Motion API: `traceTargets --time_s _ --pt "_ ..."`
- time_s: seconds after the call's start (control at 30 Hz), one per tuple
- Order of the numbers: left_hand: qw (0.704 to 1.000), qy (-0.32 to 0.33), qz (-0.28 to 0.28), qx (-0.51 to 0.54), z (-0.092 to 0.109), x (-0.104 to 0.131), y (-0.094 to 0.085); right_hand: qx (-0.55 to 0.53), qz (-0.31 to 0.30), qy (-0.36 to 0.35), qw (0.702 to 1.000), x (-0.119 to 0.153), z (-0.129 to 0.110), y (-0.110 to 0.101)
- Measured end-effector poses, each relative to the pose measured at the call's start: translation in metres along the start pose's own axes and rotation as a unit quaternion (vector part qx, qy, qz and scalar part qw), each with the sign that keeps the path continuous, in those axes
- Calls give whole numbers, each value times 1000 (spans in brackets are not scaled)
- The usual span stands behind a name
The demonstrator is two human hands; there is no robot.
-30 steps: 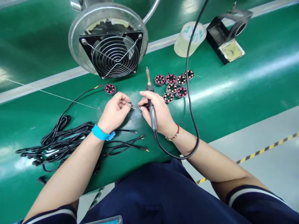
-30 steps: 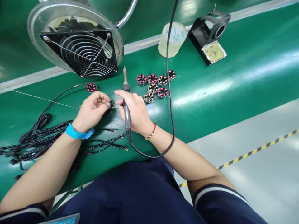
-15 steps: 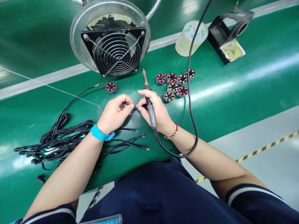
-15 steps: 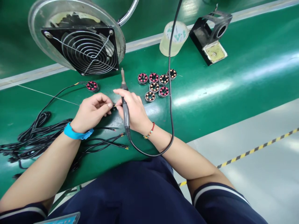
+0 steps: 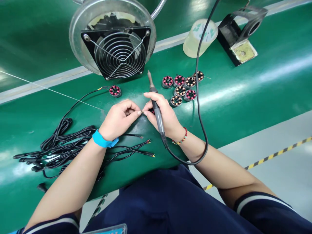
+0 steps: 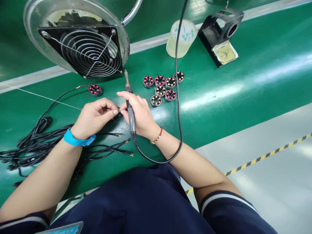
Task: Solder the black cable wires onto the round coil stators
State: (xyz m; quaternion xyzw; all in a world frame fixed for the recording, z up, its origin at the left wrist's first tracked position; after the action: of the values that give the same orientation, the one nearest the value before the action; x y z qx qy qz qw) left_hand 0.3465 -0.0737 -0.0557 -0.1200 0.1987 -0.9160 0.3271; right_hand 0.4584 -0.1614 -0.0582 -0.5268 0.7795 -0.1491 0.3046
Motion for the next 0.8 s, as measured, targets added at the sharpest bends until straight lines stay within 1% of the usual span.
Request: traceTargets --time_s 0.13,0.23,0.37,0.47,0.6,0.7,0.8 --pt "1000 11 -10 -9 2 0 1 27 7 -29 999 0 -3 0" --pt "1000 13 -7 -25 5 -1 2 43 11 -47 998 0 -6 1" --pt "998 3 17 -56 7 -3 2 55 14 -35 998 -2 -4 -1" --pt "997 -12 26 -69 5 -5 1 63 -1 -17 998 -2 -1 0" --pt "997 -19 32 -66 3 -5 0 65 -24 -32 997 -3 1 5" --pt "997 -20 34 -69 3 -5 0 69 -24 -37 997 -5 1 6" --pt "997 -24 41 -67 3 -5 0 75 -9 -19 997 -8 2 6"
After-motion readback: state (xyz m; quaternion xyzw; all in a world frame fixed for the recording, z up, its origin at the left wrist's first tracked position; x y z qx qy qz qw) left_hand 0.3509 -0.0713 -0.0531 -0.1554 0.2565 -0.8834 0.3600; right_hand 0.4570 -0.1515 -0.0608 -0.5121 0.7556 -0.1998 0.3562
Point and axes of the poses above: each hand's wrist, its own x-axis away from the middle knuckle, its own y-axis out of the palm, z = x × y, the point moved 6 cm from there along -x, towards the middle knuckle, and after that the axes turned 6 degrees about x, right-handed, at the moved point
